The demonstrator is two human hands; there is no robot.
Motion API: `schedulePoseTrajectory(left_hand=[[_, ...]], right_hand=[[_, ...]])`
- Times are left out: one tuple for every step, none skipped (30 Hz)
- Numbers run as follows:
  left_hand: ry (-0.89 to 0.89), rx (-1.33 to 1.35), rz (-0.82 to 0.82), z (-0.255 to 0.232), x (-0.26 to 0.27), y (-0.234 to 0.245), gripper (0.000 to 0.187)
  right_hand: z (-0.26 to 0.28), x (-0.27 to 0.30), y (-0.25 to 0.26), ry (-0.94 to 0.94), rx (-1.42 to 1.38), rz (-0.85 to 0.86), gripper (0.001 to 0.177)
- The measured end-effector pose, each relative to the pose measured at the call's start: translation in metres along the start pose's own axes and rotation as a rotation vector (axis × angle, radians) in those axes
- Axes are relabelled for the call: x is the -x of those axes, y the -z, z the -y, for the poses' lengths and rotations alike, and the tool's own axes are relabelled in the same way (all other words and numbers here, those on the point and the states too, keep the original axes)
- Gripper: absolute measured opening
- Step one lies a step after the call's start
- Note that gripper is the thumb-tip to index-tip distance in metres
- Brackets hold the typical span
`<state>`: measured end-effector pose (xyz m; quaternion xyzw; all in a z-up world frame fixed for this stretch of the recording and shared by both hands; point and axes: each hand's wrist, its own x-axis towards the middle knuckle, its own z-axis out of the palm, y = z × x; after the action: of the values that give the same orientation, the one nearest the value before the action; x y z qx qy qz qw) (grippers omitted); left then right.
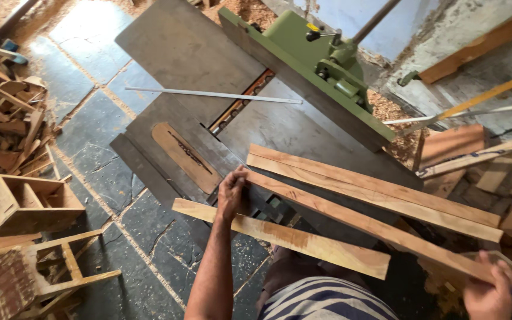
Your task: The person handles several wooden planks on a workbench, aligns them together, and uses a framing square and a pen to mark reference lines across the wood.
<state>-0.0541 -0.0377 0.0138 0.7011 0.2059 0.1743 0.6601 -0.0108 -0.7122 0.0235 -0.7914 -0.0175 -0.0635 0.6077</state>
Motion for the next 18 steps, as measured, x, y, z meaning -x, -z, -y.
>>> schedulePoseTrajectory(left_hand=[[-0.001,-0.037,-0.046,0.002,-0.002,-0.002,0.019],[-0.002,-0.075,-0.092,0.004,-0.004,-0.003,0.019],[0.058,-0.052,-0.138,0.008,-0.007,-0.007,0.023],[0.121,-0.032,-0.182,0.011,-0.010,-0.009,0.027],[0.092,-0.096,-0.197,0.014,-0.012,-0.011,0.032],[0.061,-0.160,-0.211,0.017,-0.015,-0.012,0.037],[0.041,-0.224,-0.204,0.019,-0.018,-0.012,0.039],[0.019,-0.287,-0.198,0.020,-0.019,-0.012,0.042],[0.044,-0.313,-0.196,0.020,-0.020,-0.012,0.043],[0.068,-0.340,-0.193,0.018,-0.020,-0.012,0.044],[0.092,-0.372,-0.196,0.016,-0.019,-0.010,0.044],[0.104,-0.374,-0.189,0.013,-0.019,-0.011,0.045],[0.117,-0.380,-0.187,0.010,-0.019,-0.011,0.046],[0.130,-0.385,-0.185,0.006,-0.020,-0.014,0.046],[0.124,-0.367,-0.170,0.003,-0.021,-0.017,0.047],[0.119,-0.348,-0.156,0.000,-0.023,-0.019,0.047],[0.114,-0.330,-0.143,-0.003,-0.025,-0.020,0.048],[0.133,-0.328,-0.129,-0.006,-0.028,-0.021,0.047]], right_hand=[[0.004,-0.006,-0.004,0.215,0.294,0.112,0.020],[0.003,-0.015,-0.013,-0.016,-0.249,-0.036,0.016],[0.004,-0.020,-0.018,-0.242,-0.786,-0.203,0.016],[0.005,-0.020,-0.019,-0.174,-0.297,-0.108,0.033],[0.005,-0.019,-0.020,-0.113,0.193,-0.017,0.052],[0.003,-0.019,-0.023,-0.358,-0.185,-0.177,0.051],[0.001,-0.020,-0.022,-0.581,-0.577,-0.335,0.050],[0.000,-0.018,-0.022,-0.546,-0.571,-0.332,0.041],[-0.002,-0.018,-0.023,-0.514,-0.568,-0.323,0.038],[-0.002,-0.016,-0.020,-0.637,-0.594,-0.371,0.042],[-0.005,-0.017,-0.024,-0.763,-0.625,-0.413,0.047],[-0.007,-0.018,-0.025,-0.890,-0.658,-0.452,0.054],[-0.008,-0.019,-0.024,-0.857,-0.661,-0.447,0.055],[-0.010,-0.022,-0.023,-0.825,-0.664,-0.442,0.056],[-0.012,-0.026,-0.024,-0.796,-0.665,-0.434,0.057],[-0.015,-0.031,-0.027,-0.754,-0.673,-0.413,0.058],[-0.018,-0.038,-0.028,-0.713,-0.681,-0.391,0.059],[-0.021,-0.044,-0.030,-0.671,-0.689,-0.368,0.061]])
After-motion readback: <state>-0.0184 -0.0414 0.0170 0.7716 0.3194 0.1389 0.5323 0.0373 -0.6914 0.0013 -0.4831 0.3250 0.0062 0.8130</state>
